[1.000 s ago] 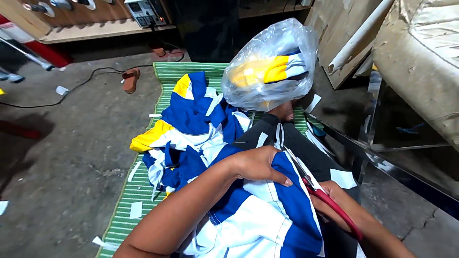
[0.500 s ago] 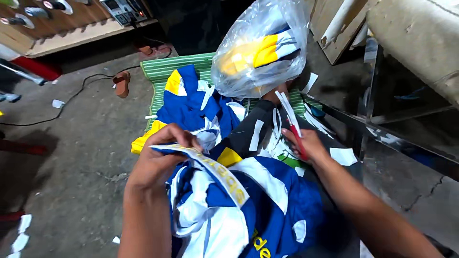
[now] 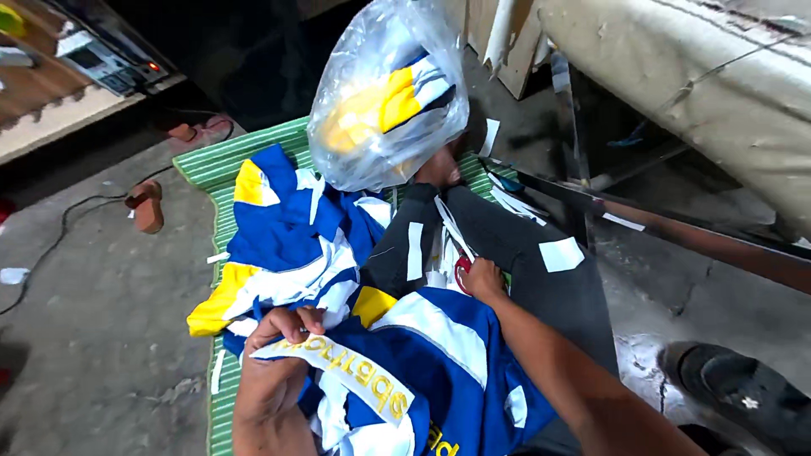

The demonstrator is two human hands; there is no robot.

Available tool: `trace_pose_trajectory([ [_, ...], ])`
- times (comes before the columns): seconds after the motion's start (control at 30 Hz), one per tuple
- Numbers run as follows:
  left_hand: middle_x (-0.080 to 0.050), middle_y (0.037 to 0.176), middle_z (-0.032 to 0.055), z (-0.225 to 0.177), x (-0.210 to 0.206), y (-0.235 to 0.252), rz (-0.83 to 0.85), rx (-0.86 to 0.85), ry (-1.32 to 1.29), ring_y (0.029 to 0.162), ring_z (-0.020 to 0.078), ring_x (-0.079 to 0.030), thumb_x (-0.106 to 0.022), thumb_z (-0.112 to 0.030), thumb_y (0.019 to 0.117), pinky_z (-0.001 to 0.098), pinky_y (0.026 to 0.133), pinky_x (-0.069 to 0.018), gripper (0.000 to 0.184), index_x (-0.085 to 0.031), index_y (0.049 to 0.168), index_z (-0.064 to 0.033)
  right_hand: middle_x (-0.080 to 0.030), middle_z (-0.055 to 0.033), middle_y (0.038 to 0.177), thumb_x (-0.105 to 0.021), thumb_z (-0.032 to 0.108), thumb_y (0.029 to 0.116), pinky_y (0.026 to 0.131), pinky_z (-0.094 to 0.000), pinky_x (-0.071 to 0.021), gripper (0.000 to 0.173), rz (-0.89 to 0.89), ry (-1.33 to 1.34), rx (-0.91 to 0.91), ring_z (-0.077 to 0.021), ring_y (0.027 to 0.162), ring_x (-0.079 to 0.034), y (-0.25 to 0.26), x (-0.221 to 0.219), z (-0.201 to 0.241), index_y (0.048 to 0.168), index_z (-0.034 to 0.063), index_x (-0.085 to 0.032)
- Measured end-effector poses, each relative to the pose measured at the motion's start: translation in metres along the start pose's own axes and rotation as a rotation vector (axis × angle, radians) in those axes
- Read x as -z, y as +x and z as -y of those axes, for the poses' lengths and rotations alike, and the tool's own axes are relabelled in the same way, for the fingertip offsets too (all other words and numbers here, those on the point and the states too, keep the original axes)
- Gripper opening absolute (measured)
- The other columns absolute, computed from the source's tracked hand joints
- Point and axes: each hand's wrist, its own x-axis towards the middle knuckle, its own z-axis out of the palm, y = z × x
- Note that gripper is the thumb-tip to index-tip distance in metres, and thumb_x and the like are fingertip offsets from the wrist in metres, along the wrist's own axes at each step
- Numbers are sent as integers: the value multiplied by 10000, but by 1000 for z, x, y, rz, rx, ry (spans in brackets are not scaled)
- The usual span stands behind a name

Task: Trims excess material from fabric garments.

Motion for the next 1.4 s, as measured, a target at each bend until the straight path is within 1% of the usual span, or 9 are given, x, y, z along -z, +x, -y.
trace_pose_trajectory([
  [0.3, -736, 999, -75, 40, -16, 2, 85, 90, -150, 975, 58, -679, -781, -227, 876, 238, 922, -535, 154, -754, 1027, -229, -660, -310, 1173, -581, 113, 1000, 934, -652, -494, 264, 90, -146, 178, -474, 1142, -633, -6, 41, 29, 1153, -87, -660],
  [0.4, -738, 1024, -54, 53, -23, 4, 134, 140, -161, 984, 63, -679, -776, -235, 892, 242, 915, -539, 148, -751, 1037, -216, -533, -351, 1400, -537, 144, 1027, 1060, -645, -423, 543, 129, -88, 160, -488, 1296, -544, 17, 17, 27, 1477, -124, -396],
  [0.5, -737, 1035, -44, 56, -22, 3, 166, 153, -179, 997, 66, -679, -776, -219, 898, 249, 923, -542, 147, -741, 1039, -195, -336, -248, 1626, -382, 321, 1098, 1161, -634, -278, 653, 11, -63, 87, -434, 1463, -377, 37, -19, 16, 1657, 78, -150],
  [0.7, -733, 1028, -43, 61, -14, 1, 186, 136, -281, 1012, 75, -672, -760, -190, 914, 283, 972, -519, 148, -733, 1059, -174, -600, -251, 1397, -320, 564, 1081, 1058, -635, -416, 679, -122, -94, -21, -437, 1299, -567, 59, -30, 10, 1629, 164, -312],
  [1.0, -732, 1003, -68, 68, -11, 5, 176, 146, -261, 985, 57, -675, -771, -230, 903, 263, 952, -525, 150, -738, 1048, -212, -323, -363, 1580, -636, 362, 1001, 1145, -678, -309, 812, 40, -104, 206, -542, 1447, -347, -3, 1, 28, 1611, -20, -259],
  [1.1, -729, 983, -83, 69, -9, 8, 160, 158, -218, 970, 46, -670, -769, -269, 899, 236, 940, -515, 149, -749, 1043, -237, -624, -280, 1351, -534, 348, 1065, 1006, -672, -466, 519, 147, -112, 518, -483, 1229, -609, -63, 37, 23, 1500, 65, -527],
  [1.2, -717, 964, -102, 67, -6, 12, 167, 196, -188, 979, 36, -661, -756, -303, 896, 228, 956, -499, 138, -740, 1025, -255, -758, -56, 1176, -496, 305, 1069, 1050, -469, -518, 355, -238, 23, 965, -218, 1139, -707, -110, 64, -14, 1265, 124, -731],
  [1.27, -716, 941, -90, 64, -8, 15, 147, 213, -213, 963, 48, -666, -749, -299, 896, 236, 955, -502, 138, -746, 1018, -235, -765, -43, 1147, -503, 208, 1046, 1072, -403, -514, 301, -596, 269, 1095, -173, 1156, -691, -117, 75, -42, 1118, 93, -772],
  [1.4, -709, 919, -76, 59, -9, 14, 123, 191, -311, 923, 57, -665, -724, -271, 905, 244, 946, -497, 150, -751, 1016, -174, -745, -92, 1147, -475, 110, 1032, 956, -352, -577, 308, -641, 582, 701, -145, 1079, -701, -88, 85, -98, 1158, 21, -741],
])
